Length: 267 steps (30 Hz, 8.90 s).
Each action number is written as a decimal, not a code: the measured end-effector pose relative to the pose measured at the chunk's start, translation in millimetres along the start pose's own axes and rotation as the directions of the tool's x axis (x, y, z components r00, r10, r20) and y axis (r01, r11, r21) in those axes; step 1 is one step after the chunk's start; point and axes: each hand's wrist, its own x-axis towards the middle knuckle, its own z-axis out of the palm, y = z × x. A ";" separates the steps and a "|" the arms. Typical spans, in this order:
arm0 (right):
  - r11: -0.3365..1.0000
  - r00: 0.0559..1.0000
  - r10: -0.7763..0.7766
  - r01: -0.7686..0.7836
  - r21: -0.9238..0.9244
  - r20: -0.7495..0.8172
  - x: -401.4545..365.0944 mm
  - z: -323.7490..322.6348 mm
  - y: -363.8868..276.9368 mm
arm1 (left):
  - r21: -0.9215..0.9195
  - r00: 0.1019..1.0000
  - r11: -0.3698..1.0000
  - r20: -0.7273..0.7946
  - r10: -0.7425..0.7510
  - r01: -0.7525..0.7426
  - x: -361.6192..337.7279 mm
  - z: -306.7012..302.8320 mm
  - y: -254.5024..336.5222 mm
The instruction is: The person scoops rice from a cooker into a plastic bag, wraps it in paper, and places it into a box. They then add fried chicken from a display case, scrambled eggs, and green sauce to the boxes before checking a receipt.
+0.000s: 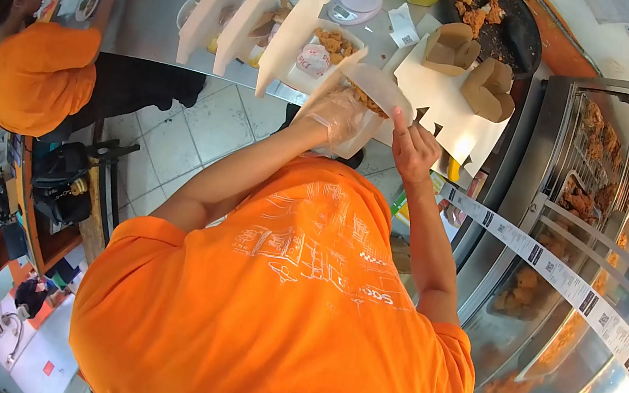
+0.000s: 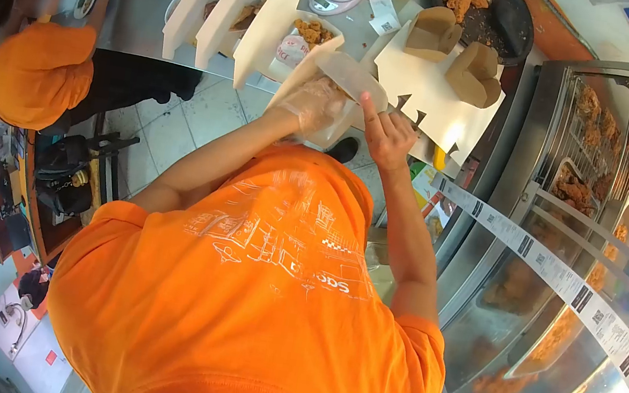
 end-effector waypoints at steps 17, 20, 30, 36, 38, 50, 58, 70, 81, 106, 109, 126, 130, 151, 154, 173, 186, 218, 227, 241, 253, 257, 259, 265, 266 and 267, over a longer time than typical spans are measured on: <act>0.972 0.973 -0.232 0.231 0.032 0.003 15.2 -7.3 20.2 | 0.117 0.998 0.991 0.009 -0.061 0.059 -43.3 -19.4 18.9; 0.966 0.966 -0.259 0.259 0.012 -0.018 26.0 -6.5 20.0 | 0.151 0.958 0.970 0.185 -0.217 0.191 -32.7 -28.8 20.3; 0.966 0.959 -0.251 0.256 0.023 -0.131 46.8 -2.8 34.9 | -0.025 0.994 0.994 0.013 -0.108 0.108 -29.8 -71.6 35.2; 0.969 0.967 -0.245 0.242 -0.055 -0.070 -5.4 20.8 78.8 | -0.135 0.978 0.983 -0.153 -0.145 0.125 9.5 -14.8 22.1; 0.861 0.962 -0.137 0.234 -0.451 0.238 -33.0 28.4 87.3 | 0.003 0.995 0.999 -0.094 -0.033 0.033 -14.0 -39.0 24.7; 0.957 0.954 -0.285 0.289 0.034 -0.088 2.4 26.3 76.4 | -0.479 0.940 0.846 -0.110 -0.322 0.233 -7.4 -25.2 22.8; 0.742 0.774 0.617 -0.515 0.429 -0.138 95.6 -10.4 55.8 | 0.233 0.991 0.972 0.120 -0.051 0.022 9.0 -50.0 7.5; 0.215 0.470 0.684 -0.860 0.462 0.557 159.4 214.4 133.7 | -0.297 0.996 0.952 -0.070 0.049 -0.067 -40.9 -94.8 30.9; 0.249 0.374 0.661 -0.927 0.280 0.650 149.4 181.9 125.7 | -0.973 0.500 -0.026 -0.095 -0.861 -0.229 -203.4 -167.7 -232.0; 0.321 0.171 0.783 -0.935 -0.153 0.598 231.6 149.5 -121.9 | -0.768 0.309 0.248 -0.068 -0.948 0.590 -238.9 -183.0 -506.9; 0.191 0.043 0.753 -0.969 -0.156 0.656 234.2 156.9 -141.1 | -0.761 0.534 0.409 -0.098 -0.840 0.503 -212.7 -219.3 -444.3; 0.482 0.229 0.633 -0.864 -0.145 0.740 247.1 201.0 -209.3 | -0.222 0.902 0.932 -0.264 -0.341 0.287 -177.4 -250.7 -357.0; 0.605 0.334 0.472 -0.796 -0.024 0.816 259.4 238.4 -236.5 | -0.213 0.847 0.887 -0.269 -0.457 0.411 -203.9 -271.8 -375.6; 0.036 -0.068 0.961 -0.930 -0.365 0.267 -28.3 107.8 -72.1 | 0.388 0.919 0.907 0.276 -0.282 0.162 25.2 -277.2 -327.5; 0.146 0.080 0.972 -0.941 -0.305 0.219 -13.5 136.2 -94.0 | 0.471 0.898 0.876 0.335 -0.285 0.102 57.0 -243.0 -351.0; 0.178 0.181 0.843 -0.983 0.054 0.507 87.1 213.3 -137.1 | 0.094 0.744 0.899 0.601 0.292 -0.429 52.1 -212.7 -325.8; 0.153 0.171 0.853 -0.985 0.076 0.493 67.6 211.2 -131.1 | -0.026 0.765 0.933 0.564 0.311 -0.360 55.9 -211.1 -353.9; 0.421 0.066 0.519 -0.888 0.187 -0.852 52.8 -217.1 0.4 | 0.022 0.587 1.000 0.809 -0.027 0.016 85.2 -211.4 -386.7; 0.419 0.136 -0.014 -0.899 -0.129 -0.991 66.4 -555.4 10.3 | 0.131 0.708 0.943 0.693 0.132 -0.305 62.4 -211.0 -345.5; 0.884 0.477 0.257 -0.468 0.005 -0.840 247.5 -244.6 -63.7 | -0.010 0.827 0.971 0.521 0.210 -0.240 81.2 -148.6 -426.2; 0.901 0.616 0.430 -0.245 0.358 -0.660 305.7 -90.2 -95.4 | 0.539 0.901 0.775 0.426 0.088 -0.330 50.1 -169.7 -320.6; 0.824 0.640 0.524 -0.211 0.526 -0.563 317.2 -74.0 -106.2 | 0.422 0.913 0.861 0.393 0.110 -0.285 26.3 -181.9 -300.9; 0.802 0.655 0.547 -0.232 0.551 -0.521 320.3 -69.0 -110.3 | 0.432 0.916 0.858 0.389 0.099 -0.276 24.7 -178.6 -295.8; 0.786 0.730 0.539 -0.258 0.562 -0.420 331.6 -50.7 -114.3 | 0.416 0.926 0.892 0.378 0.006 -0.176 36.3 -180.6 -296.2; 0.747 0.724 0.552 -0.209 0.631 -0.413 334.8 -46.7 -116.0 | 0.425 0.893 0.875 0.450 0.020 -0.234 45.0 -168.0 -314.8; 0.743 0.726 0.552 -0.204 0.637 -0.411 335.7 -45.8 -117.0 | 0.427 0.853 0.856 0.521 0.030 -0.292 49.5 -167.8 -323.1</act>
